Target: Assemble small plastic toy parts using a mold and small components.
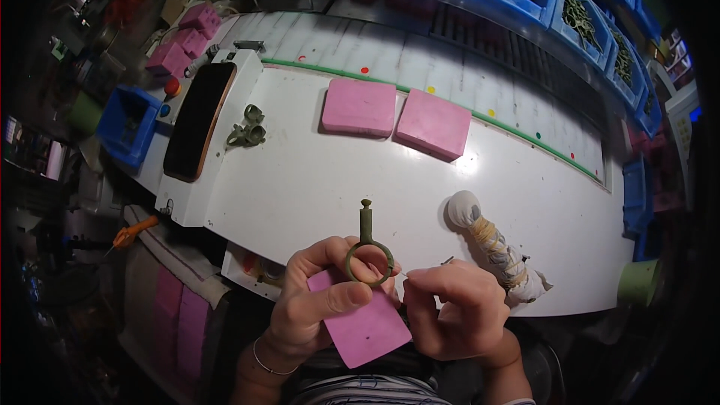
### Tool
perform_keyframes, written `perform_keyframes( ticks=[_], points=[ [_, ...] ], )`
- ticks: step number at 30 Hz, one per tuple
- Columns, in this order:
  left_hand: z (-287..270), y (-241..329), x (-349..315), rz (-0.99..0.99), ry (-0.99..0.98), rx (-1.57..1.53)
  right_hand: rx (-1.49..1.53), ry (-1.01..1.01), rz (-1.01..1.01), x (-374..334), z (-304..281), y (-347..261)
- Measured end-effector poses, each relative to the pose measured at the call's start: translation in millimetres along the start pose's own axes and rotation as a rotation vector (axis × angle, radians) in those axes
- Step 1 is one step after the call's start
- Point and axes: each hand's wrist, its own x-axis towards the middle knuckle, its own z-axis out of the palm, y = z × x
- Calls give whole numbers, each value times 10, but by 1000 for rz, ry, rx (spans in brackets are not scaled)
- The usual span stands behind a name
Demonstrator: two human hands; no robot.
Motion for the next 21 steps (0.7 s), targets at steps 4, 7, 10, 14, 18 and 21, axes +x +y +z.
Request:
perform_keyframes(
  ticks=[4, 7, 10, 14, 18, 21],
  points=[
    [3, 0, -27, -8, -4, -34, -15, 16, 43, -38, 6, -2],
    [22, 19, -28, -20, -19, -67, -39, -143, 49, 18, -86, -49],
    [29, 11, -20, 16, -23, -6, -146, -346, -93, 88, -141, -80],
    [2, 3, -63, 96, 23, 88, -66, -39, 28, -23, -18, -39],
    [22, 3, -68, 107, 52, 99, -70, -242, -143, 45, -137, -16],
    [21, 17, -68, 123, 41, 124, -114, -137, -182, 41, -88, -14]
  ],
)
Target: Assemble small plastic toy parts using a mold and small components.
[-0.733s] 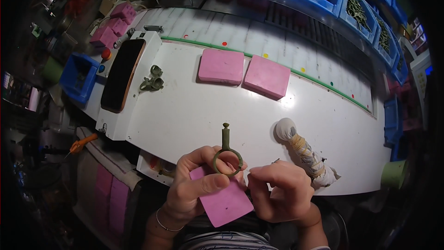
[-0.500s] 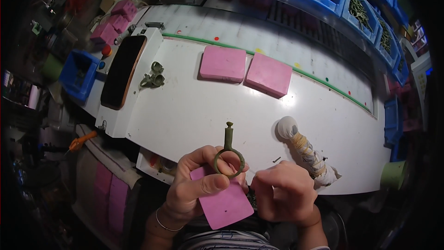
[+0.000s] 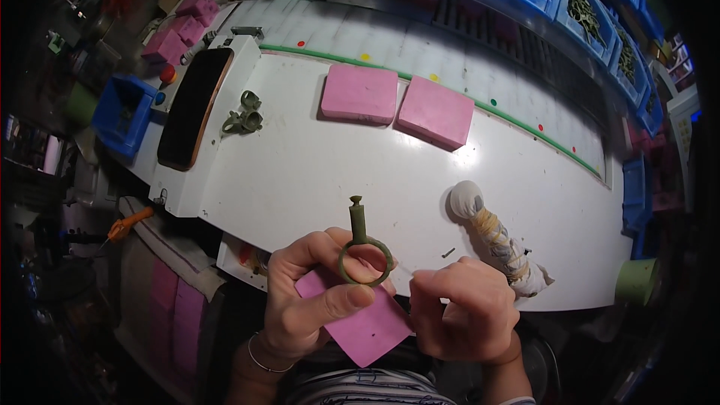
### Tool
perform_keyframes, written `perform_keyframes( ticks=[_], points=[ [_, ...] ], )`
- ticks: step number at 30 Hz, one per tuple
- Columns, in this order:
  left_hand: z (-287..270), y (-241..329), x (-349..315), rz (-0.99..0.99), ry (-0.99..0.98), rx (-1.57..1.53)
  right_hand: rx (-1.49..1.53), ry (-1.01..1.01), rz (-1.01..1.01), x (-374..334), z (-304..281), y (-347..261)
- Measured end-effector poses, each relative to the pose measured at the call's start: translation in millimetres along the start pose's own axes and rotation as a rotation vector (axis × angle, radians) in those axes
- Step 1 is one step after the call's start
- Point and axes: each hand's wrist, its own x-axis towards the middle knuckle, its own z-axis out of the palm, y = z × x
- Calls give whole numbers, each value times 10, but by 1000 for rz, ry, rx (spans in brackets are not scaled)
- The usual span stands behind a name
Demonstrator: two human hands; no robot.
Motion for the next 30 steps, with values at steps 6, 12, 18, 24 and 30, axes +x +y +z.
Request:
perform_keyframes(
  ticks=[6, 12, 18, 24, 30],
  points=[
    [-9, -14, 15, 51, -3, 62, -35, 6, 78, -129, 3, 2],
    [-7, -24, 10, 79, 31, 110, -20, -41, 132, -22, -27, -43],
    [-36, -33, 21, 100, 21, 171, -16, 136, 147, -52, 95, -44],
    [-36, -18, -9, 115, 62, 240, -203, -111, 194, -134, -59, -24],
    [-57, -34, -7, 110, 72, 248, 4, -79, 208, -89, -19, -22]
  ],
)
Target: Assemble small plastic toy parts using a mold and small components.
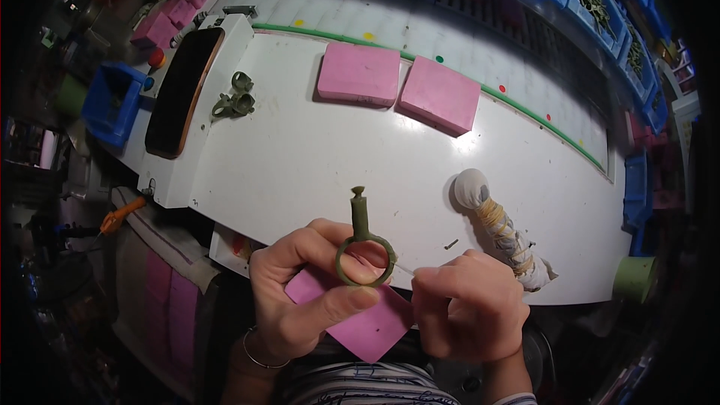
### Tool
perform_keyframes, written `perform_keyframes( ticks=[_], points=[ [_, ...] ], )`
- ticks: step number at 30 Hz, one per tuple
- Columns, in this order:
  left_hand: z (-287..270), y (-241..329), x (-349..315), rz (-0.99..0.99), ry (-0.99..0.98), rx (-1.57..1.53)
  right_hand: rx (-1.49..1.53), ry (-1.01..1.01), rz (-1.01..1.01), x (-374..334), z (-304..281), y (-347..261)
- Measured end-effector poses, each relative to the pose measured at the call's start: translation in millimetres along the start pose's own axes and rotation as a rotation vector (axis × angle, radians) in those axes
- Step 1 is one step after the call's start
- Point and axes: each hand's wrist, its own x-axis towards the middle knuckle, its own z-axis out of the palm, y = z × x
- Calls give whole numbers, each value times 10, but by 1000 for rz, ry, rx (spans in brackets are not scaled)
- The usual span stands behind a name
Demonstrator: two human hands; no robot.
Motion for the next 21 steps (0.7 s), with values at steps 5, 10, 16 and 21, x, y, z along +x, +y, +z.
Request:
perform_keyframes(
  ticks=[5, 10, 16, 21],
  points=[
    [20, 30, 4, -90, 2, -104, 2, -95, -27, 117, -55, -48],
    [23, 29, 14, -141, -10, -218, 41, 133, 56, -61, 38, -39],
    [7, 52, 29, -138, -45, -223, 10, -49, 149, 17, -52, -89],
    [-8, 52, 32, -177, -47, -237, 33, 247, 202, -13, 86, -78]
  ],
)
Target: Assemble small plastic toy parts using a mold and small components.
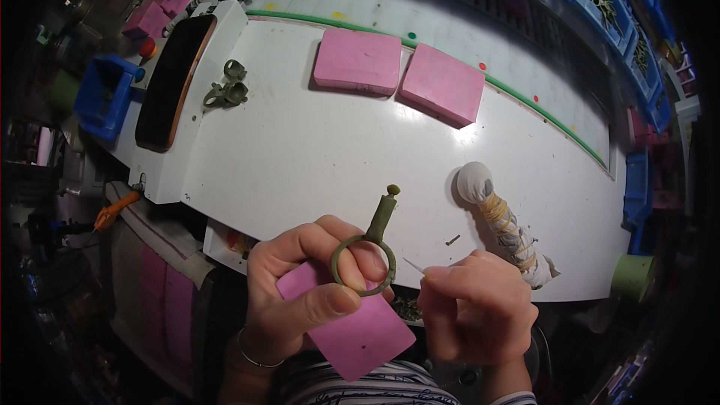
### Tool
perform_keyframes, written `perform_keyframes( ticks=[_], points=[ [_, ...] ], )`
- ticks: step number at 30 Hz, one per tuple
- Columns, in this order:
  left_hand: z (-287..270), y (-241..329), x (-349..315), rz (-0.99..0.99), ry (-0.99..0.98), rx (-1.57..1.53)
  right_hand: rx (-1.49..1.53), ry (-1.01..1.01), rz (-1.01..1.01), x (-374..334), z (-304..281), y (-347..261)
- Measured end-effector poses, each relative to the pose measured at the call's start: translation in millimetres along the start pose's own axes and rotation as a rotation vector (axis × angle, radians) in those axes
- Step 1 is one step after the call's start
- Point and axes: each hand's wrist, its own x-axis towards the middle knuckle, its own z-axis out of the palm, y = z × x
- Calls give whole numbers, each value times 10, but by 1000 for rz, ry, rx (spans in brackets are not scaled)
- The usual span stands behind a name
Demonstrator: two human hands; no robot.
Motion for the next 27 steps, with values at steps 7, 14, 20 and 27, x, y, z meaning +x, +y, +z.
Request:
perform_keyframes(
  ticks=[7, 14, 20, 27],
  points=[
    [-3, -5, -12, -15, -13, -11, -55, -274, -74, 35, -106, -17],
    [-12, 11, -7, -74, 0, -49, -214, -183, -58, -37, -48, -36],
    [38, -27, 53, -144, -58, -139, -414, -720, 3, 154, -352, -149],
    [-11, -35, -10, -69, -24, -56, 41, -3, -56, -51, 18, 0]
  ],
)
